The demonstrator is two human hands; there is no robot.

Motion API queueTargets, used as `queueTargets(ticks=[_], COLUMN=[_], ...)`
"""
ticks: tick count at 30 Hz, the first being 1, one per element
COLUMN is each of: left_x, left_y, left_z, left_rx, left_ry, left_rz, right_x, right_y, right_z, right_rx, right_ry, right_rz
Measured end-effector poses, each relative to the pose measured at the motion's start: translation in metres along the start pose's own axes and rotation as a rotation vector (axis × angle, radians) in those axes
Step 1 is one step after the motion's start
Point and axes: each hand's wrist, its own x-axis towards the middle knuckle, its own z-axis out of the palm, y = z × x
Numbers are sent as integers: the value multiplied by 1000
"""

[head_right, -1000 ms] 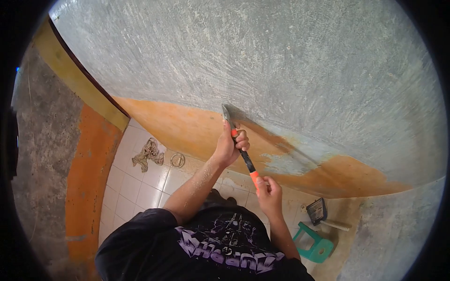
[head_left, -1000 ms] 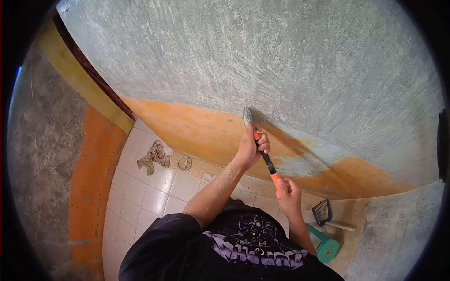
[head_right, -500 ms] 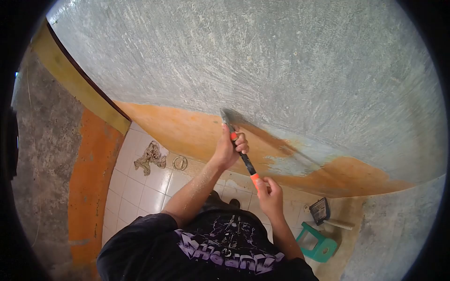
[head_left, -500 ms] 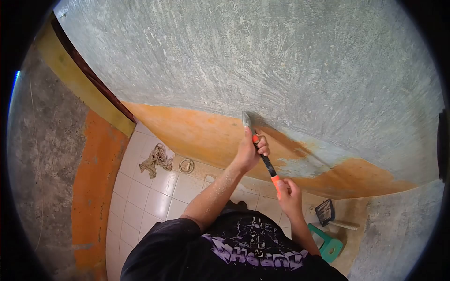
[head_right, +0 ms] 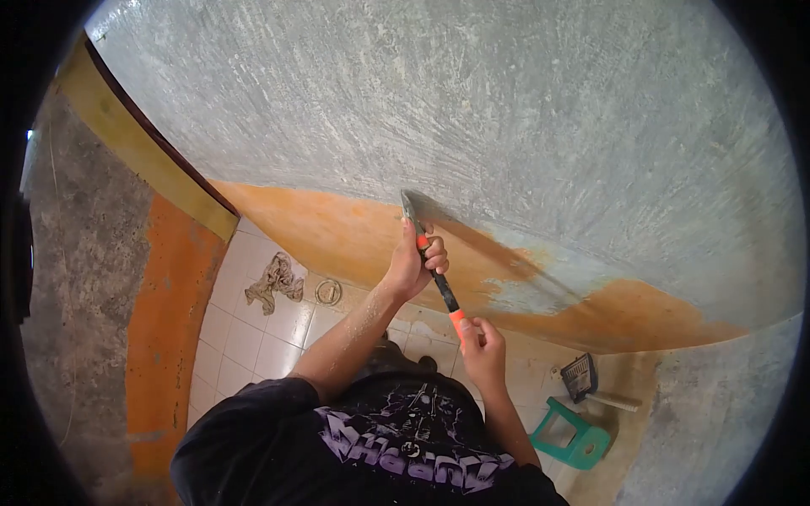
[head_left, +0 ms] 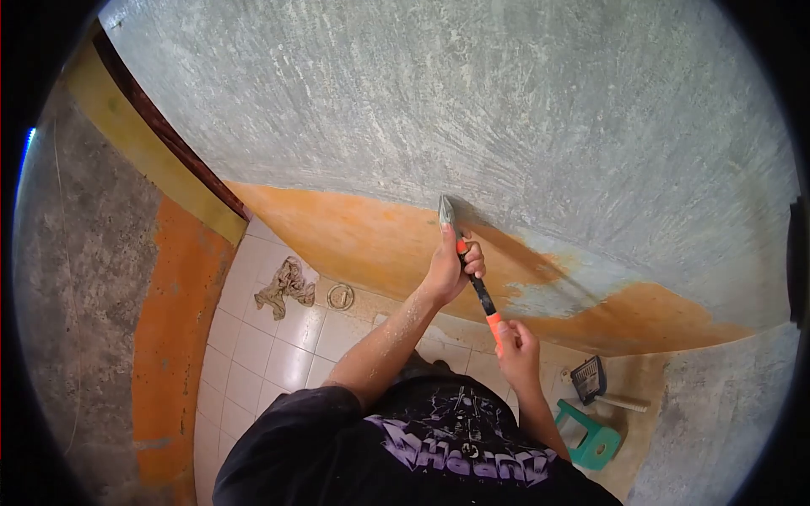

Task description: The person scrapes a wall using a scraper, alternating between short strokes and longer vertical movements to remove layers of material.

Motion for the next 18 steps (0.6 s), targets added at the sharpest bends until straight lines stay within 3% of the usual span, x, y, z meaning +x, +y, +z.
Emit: queueTargets(ticks=[5, 8, 12, 18], left_x=[2, 0, 1, 2], left_y=[-15, 5, 7, 7], left_z=[16, -1, -9, -3], left_rx=[-14, -56, 52, -55], left_ry=[-31, 24, -20, 28], left_rz=[-68, -43, -5, -42], right_x=[-4, 5, 0, 7], right_y=[-9, -18, -2, -8], right_z=[-24, -1, 9, 0], right_rx=[48, -91, 53, 44], right_ry=[38, -29, -10, -6], right_rz=[78, -30, 44, 64])
